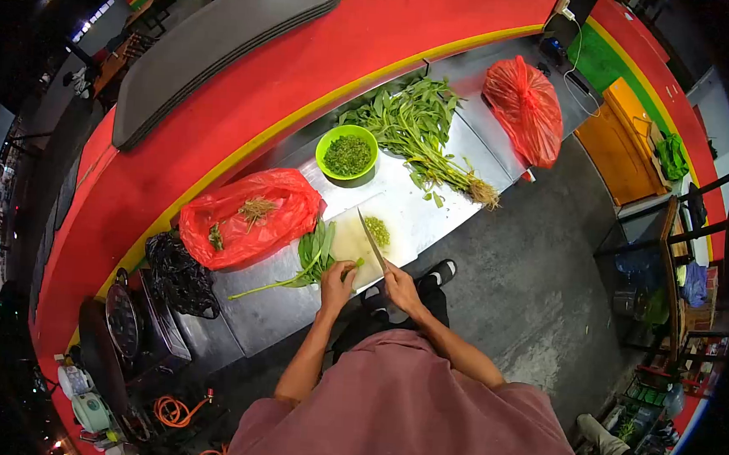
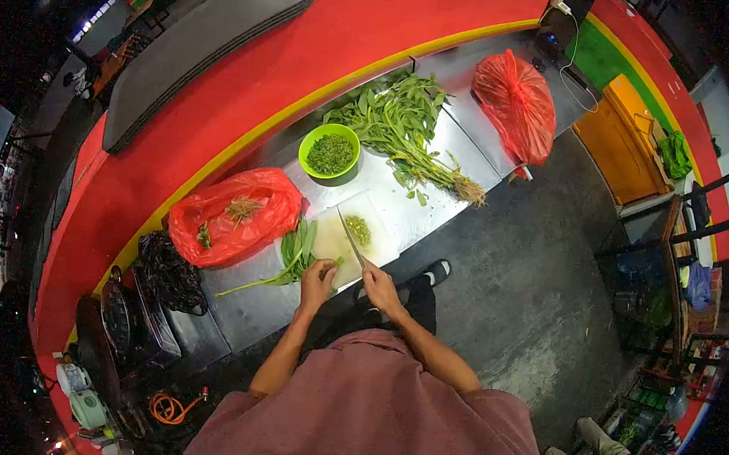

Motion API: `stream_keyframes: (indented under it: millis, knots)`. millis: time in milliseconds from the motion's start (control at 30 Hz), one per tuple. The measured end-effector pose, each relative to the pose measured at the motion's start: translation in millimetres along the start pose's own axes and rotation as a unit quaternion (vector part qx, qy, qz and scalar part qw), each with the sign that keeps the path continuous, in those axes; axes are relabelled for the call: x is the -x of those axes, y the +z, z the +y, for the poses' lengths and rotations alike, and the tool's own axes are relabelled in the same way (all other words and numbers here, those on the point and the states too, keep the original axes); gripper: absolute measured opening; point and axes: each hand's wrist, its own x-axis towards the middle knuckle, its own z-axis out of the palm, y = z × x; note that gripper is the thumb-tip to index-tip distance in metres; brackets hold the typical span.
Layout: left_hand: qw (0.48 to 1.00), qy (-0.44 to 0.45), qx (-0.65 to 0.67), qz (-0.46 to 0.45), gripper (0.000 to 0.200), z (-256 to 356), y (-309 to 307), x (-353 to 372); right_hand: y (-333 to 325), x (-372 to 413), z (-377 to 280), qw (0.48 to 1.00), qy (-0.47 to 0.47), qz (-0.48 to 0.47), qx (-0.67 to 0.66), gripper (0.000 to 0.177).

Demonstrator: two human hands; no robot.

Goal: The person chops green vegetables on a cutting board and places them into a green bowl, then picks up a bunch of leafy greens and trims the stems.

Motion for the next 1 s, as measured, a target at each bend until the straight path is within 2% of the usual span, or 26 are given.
stream_keyframes:
  millis: [100, 133, 233, 267, 333, 433, 567, 633, 700, 733, 767, 867, 967, 1000]
  knots:
    - [1.000, 0.009, -0.016, -0.003, 0.022, 7.6, -4.8, -3.7, 2.5, -0.6, -2.9, 1.000, -0.003, 0.015, 0.025, 0.048]
    - [0.997, 0.059, -0.041, 0.002, 0.024, 6.0, -6.1, -6.4, 4.0, -0.9, -2.5, 0.999, -0.010, 0.025, 0.038, 0.047]
    - [0.992, 0.085, -0.088, 0.023, 0.027, 3.6, -4.5, -9.8, 4.8, 1.3, -1.4, 0.998, -0.020, 0.033, 0.054, 0.046]
    - [0.992, 0.085, -0.088, 0.023, 0.027, 2.4, -4.1, -10.9, 4.9, 2.7, -0.9, 0.998, -0.023, 0.031, 0.056, 0.046]
    - [0.998, 0.023, -0.054, -0.016, 0.028, -2.5, -4.1, -12.4, 5.6, 4.6, 4.4, 0.997, -0.035, 0.037, 0.059, 0.046]
    - [1.000, 0.027, -0.015, -0.005, 0.029, -16.1, -9.8, -15.7, 3.1, 6.8, 9.7, 0.996, -0.044, 0.044, 0.065, 0.046]
    - [0.998, 0.030, -0.054, 0.027, 0.028, -7.2, -14.9, -18.5, 0.3, 13.8, 11.0, 0.997, -0.029, 0.045, 0.046, 0.044]
    - [0.994, 0.040, -0.097, 0.041, 0.032, -4.4, -6.5, -19.8, -0.9, 13.3, 10.3, 0.998, 0.010, 0.037, 0.041, 0.047]
    - [0.980, 0.089, -0.172, 0.053, 0.033, -2.1, 5.7, -21.2, 0.3, 12.5, 9.4, 0.999, 0.013, 0.023, 0.042, 0.047]
    - [0.984, 0.053, -0.163, 0.049, 0.025, 0.6, 11.6, -21.0, 0.1, 13.3, 5.8, 0.998, 0.011, 0.021, 0.050, 0.048]
    - [0.984, 0.050, -0.165, 0.053, 0.025, 2.5, 14.9, -21.5, 0.0, 14.0, 1.9, 0.998, 0.009, 0.021, 0.058, 0.048]
    - [0.985, 0.010, -0.169, 0.018, 0.008, 4.0, 18.2, -25.1, -0.1, 15.6, -5.7, 0.999, 0.013, 0.009, 0.041, 0.046]
    - [0.993, 0.056, -0.098, 0.044, 0.007, -1.5, 7.3, -25.5, 2.7, 14.0, -3.4, 0.999, -0.014, 0.037, 0.028, 0.044]
    - [0.987, 0.073, -0.123, 0.072, 0.008, 10.3, -2.6, -23.9, 1.2, 13.9, -1.5, 0.999, -0.021, 0.040, 0.029, 0.043]
